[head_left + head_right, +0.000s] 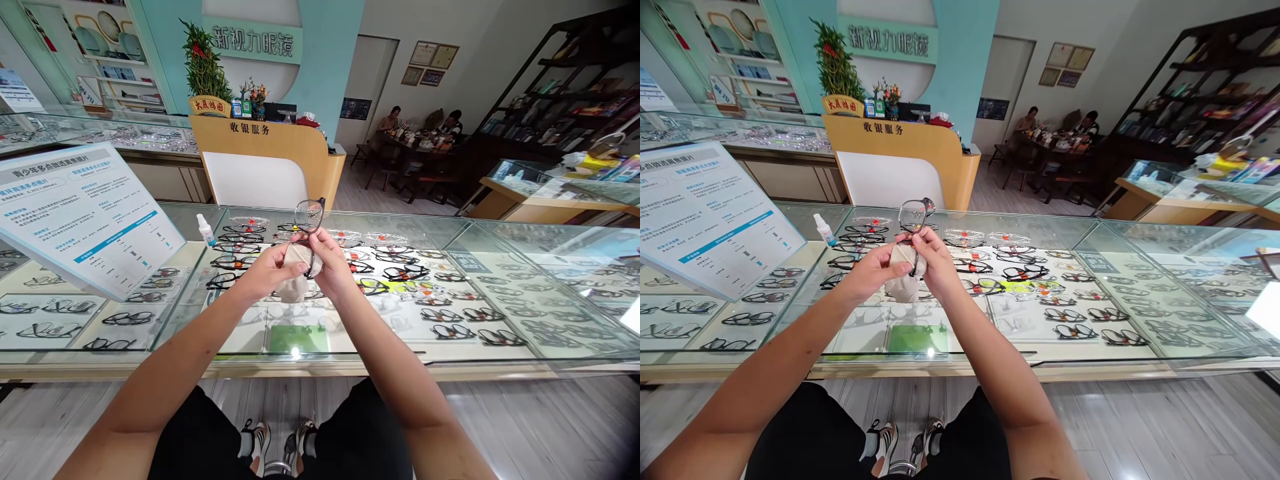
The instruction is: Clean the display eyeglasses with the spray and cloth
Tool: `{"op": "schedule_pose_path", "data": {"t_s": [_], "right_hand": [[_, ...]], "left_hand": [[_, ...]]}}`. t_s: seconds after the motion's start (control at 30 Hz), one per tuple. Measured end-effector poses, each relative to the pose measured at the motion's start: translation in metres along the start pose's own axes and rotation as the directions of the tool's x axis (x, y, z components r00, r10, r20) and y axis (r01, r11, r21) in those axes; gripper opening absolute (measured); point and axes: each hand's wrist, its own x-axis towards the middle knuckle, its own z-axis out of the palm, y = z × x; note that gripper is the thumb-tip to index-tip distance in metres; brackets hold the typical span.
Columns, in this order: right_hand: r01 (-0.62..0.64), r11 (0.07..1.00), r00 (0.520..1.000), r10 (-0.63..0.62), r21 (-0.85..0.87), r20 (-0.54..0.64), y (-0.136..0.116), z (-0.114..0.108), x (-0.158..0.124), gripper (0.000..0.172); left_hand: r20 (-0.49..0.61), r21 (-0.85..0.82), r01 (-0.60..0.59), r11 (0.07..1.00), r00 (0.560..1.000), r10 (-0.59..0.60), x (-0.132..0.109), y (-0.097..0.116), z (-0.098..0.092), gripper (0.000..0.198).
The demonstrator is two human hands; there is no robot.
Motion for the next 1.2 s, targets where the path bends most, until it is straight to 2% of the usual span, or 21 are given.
{"op": "schedule_pose_path", "data": {"t_s": [0.2,0.33,0.43,0.53,0.73,1.0,1.2], "right_hand": [[-0.037,0.999,0.999,0.037,0.001,-0.029,0.0018,0.0007,0.0003,0.045],[-0.033,0.999,0.999,0.032,-0.023,-0.036,0.0032,-0.0015,0.0007,0.044],[-0.035,0.999,0.999,0.034,-0.037,-0.039,0.0032,-0.0015,0.0008,0.045],[-0.042,0.999,0.998,0.041,-0.027,-0.042,0.0021,-0.0002,0.0012,0.047],[-0.047,0.998,0.998,0.045,-0.047,-0.051,-0.0004,0.0011,0.0001,0.045],[-0.054,0.998,0.998,0.053,-0.033,-0.029,-0.0003,-0.0024,0.0001,0.038],[-0.004,0.999,0.998,0.002,-0.042,-0.063,0.0032,-0.0064,0.0019,0.04]], "left_hand": [[-0.058,-0.034,0.028,0.999,0.998,-0.03,0.0001,-0.0043,0.0004,0.066],[-0.035,-0.027,0.104,0.994,0.994,-0.105,0.0004,-0.0036,-0.0004,0.063],[-0.029,-0.029,0.11,0.993,0.993,-0.111,0.0012,-0.0016,-0.0003,0.065],[-0.057,-0.023,0.094,0.995,0.994,-0.096,0.0019,0.0006,0.0003,0.067],[-0.084,0.011,-0.001,1.0,0.997,0.002,0.0015,0.0023,0.0021,0.057],[-0.152,0.011,-0.039,0.999,0.988,0.04,0.0018,0.0034,0.0052,0.061],[-0.215,-0.044,-0.043,0.998,0.976,0.033,0.0039,-0.0003,0.0062,0.065]]}}
